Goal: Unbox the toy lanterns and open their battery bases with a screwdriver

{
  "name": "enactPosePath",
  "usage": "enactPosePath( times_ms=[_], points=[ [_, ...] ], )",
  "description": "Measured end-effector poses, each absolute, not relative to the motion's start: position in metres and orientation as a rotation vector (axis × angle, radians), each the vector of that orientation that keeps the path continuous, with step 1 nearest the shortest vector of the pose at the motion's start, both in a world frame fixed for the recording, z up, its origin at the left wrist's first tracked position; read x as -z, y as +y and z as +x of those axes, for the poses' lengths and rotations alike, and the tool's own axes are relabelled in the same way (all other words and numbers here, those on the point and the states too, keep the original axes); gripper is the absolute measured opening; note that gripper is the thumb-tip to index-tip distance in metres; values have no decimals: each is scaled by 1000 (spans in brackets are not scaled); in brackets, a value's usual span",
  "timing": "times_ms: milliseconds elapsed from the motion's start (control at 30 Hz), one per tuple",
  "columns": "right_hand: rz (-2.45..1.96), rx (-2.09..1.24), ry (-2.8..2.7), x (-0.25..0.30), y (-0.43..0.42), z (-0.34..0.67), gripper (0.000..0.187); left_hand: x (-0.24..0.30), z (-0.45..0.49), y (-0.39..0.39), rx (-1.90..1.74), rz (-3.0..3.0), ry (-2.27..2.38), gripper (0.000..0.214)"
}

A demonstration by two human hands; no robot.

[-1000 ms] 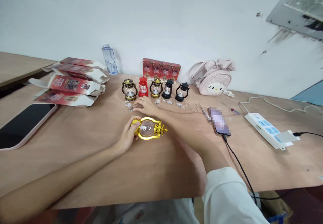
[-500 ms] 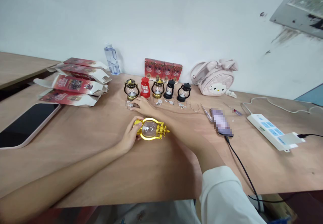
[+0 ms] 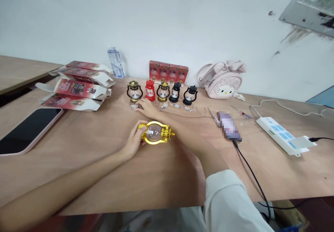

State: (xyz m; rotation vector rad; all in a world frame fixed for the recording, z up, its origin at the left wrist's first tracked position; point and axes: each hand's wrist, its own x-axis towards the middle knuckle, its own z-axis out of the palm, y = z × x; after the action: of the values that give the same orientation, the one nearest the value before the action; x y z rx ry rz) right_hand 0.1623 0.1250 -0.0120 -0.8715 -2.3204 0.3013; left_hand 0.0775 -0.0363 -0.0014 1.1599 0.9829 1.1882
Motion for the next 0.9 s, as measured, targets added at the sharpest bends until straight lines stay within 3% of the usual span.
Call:
enactPosePath(
  times_ms=[133,333,433,600,733,900],
  points=[
    [-887,-550,-2002,1,106,179,18,-2,76,-36,-1220,989,949,31],
    [-930,-1162,-1538,-21,61,232,42,-10,76,-36,-1378,975,909,47],
    [-926,-1283,-1476,-26,31,250,44,-18,74,-34,-1578,1172,977,58],
    [-907,-769,-1431,-23,-17,248,21,-28,69,-40,-1763,1537,1161,55],
    [-810,-354,-1541,-28,-39,238,6,-27,63,-48,-1616,2065,1409,44],
    [-658,-178,-1798,-25,-45,231,8,-21,57,-46,-1491,2513,1252,37]
  ],
)
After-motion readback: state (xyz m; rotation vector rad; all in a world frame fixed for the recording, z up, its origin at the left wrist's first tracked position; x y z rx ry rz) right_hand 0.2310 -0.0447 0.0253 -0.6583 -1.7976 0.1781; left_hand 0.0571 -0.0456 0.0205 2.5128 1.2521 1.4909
